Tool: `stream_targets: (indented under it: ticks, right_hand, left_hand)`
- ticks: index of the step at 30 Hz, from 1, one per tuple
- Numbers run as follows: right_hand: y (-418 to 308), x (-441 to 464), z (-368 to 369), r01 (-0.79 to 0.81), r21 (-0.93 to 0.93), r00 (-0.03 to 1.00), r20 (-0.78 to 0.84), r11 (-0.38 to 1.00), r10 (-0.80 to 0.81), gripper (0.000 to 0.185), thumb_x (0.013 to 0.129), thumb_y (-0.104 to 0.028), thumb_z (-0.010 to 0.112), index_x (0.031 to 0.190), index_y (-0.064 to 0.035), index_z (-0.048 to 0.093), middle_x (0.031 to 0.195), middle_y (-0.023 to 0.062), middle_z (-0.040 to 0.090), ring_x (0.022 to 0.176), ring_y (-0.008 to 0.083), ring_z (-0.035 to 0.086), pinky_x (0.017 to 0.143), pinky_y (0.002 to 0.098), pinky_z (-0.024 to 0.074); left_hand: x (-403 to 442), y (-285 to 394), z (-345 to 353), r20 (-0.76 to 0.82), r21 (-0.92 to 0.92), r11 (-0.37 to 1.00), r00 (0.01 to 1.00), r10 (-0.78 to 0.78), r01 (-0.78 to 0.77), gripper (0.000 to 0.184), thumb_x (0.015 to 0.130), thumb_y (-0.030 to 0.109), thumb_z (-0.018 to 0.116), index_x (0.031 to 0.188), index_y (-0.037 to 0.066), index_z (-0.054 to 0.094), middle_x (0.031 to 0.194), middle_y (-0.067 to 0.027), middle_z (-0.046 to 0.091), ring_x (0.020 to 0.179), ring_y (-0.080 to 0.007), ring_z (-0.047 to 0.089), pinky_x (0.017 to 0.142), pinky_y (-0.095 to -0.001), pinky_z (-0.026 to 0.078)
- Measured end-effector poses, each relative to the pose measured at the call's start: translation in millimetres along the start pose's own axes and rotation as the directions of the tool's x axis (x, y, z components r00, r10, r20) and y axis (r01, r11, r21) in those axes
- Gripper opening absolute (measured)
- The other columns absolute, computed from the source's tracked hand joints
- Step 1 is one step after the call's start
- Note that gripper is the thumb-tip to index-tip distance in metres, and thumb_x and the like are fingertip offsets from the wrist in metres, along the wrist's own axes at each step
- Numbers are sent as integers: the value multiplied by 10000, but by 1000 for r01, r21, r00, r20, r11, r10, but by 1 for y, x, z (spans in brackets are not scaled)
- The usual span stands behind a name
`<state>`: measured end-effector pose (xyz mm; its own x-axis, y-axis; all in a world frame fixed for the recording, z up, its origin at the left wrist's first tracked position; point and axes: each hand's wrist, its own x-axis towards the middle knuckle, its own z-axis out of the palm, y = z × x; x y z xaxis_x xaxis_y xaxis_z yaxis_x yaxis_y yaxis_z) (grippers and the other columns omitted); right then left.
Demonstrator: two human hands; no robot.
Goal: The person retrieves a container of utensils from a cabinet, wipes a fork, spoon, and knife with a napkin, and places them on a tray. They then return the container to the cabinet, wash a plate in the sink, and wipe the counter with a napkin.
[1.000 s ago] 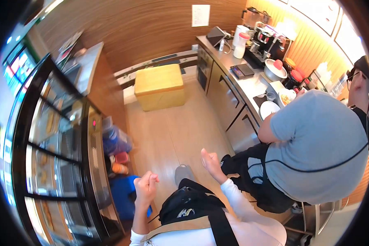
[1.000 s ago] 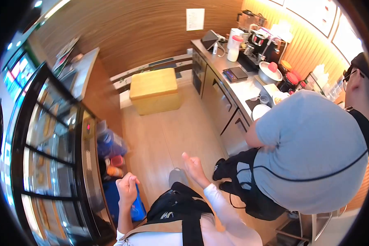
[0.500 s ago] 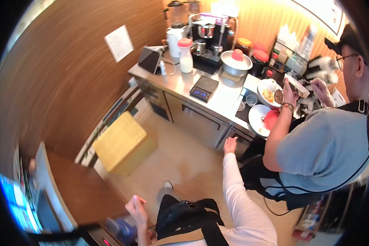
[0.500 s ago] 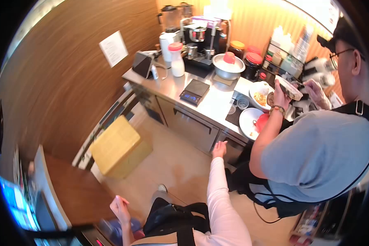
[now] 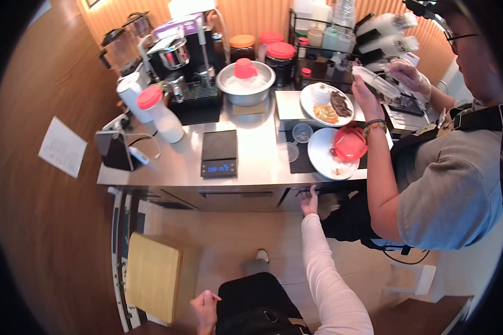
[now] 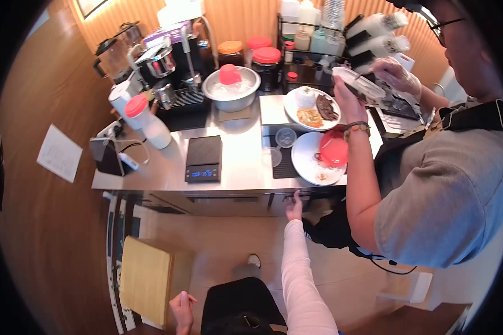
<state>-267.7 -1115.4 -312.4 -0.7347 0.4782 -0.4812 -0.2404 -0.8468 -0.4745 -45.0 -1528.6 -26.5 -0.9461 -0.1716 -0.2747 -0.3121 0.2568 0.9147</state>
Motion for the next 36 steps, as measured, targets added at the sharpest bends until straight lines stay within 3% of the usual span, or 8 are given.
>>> stream_targets:
  ticks: [8,12,16,19,28,30,32,36]
  right_hand:
    - [4,-22,18,91,-220,986,-118,971,-119,448,747,-465,690,1032,-152,543,959,-47,555,848,96,482,698,302,353]
    - [11,-39,3,338,-504,855,-189,795,-484,525,746,-325,727,1138,-52,509,1062,31,564,892,139,553,725,279,438]
    - [-31,-113,10,42,-630,904,-306,776,-298,755,632,-194,794,1213,45,376,1077,146,538,985,220,540,839,300,442]
    - [-23,-110,-30,241,-728,824,-196,642,-532,829,579,-152,776,1236,58,315,1101,166,521,982,236,547,845,304,446]
    - [-64,-185,-110,187,-861,783,-160,473,-601,679,575,-109,706,1185,11,433,1017,113,595,909,207,589,819,316,463]
    - [-92,-206,-109,153,-870,805,-166,469,-570,612,582,-102,689,1144,13,475,993,105,604,882,191,593,799,305,465]
    - [-106,-224,-117,203,-831,813,-151,518,-562,570,581,-88,668,1114,19,496,952,99,608,852,164,584,777,287,463]
    - [-126,-233,-133,186,-839,840,-134,512,-525,552,574,-66,640,1102,17,503,894,82,606,826,126,562,764,274,458]
  left_hand:
    - [56,11,5,315,53,998,949,-4,-13,423,928,218,433,619,-20,595,448,30,384,425,-39,355,412,-222,254]
    - [84,8,-5,404,113,993,915,-18,-30,420,932,207,428,619,-20,591,452,29,379,430,-38,351,413,-227,250]
    - [114,13,-1,544,101,991,839,20,-89,408,931,202,440,621,-21,583,459,27,386,435,-40,354,418,-226,245]
    - [127,23,17,692,183,962,722,21,-203,365,916,201,478,642,-11,591,463,10,408,443,-47,382,422,-230,275]
    - [176,-71,275,966,65,912,256,45,-405,184,860,187,574,931,19,597,723,-11,575,630,-96,519,580,-267,443]
    - [202,-114,359,966,82,975,256,-27,-206,209,867,189,572,1009,36,578,746,6,569,663,-77,518,586,-241,438]
    - [220,-140,438,956,20,942,282,81,-336,266,898,184,529,1111,25,528,867,-42,588,747,-107,554,607,-227,446]
    - [243,-143,561,849,-9,997,528,-31,73,316,887,193,536,1158,35,503,1071,-103,566,945,-193,576,781,-295,493]
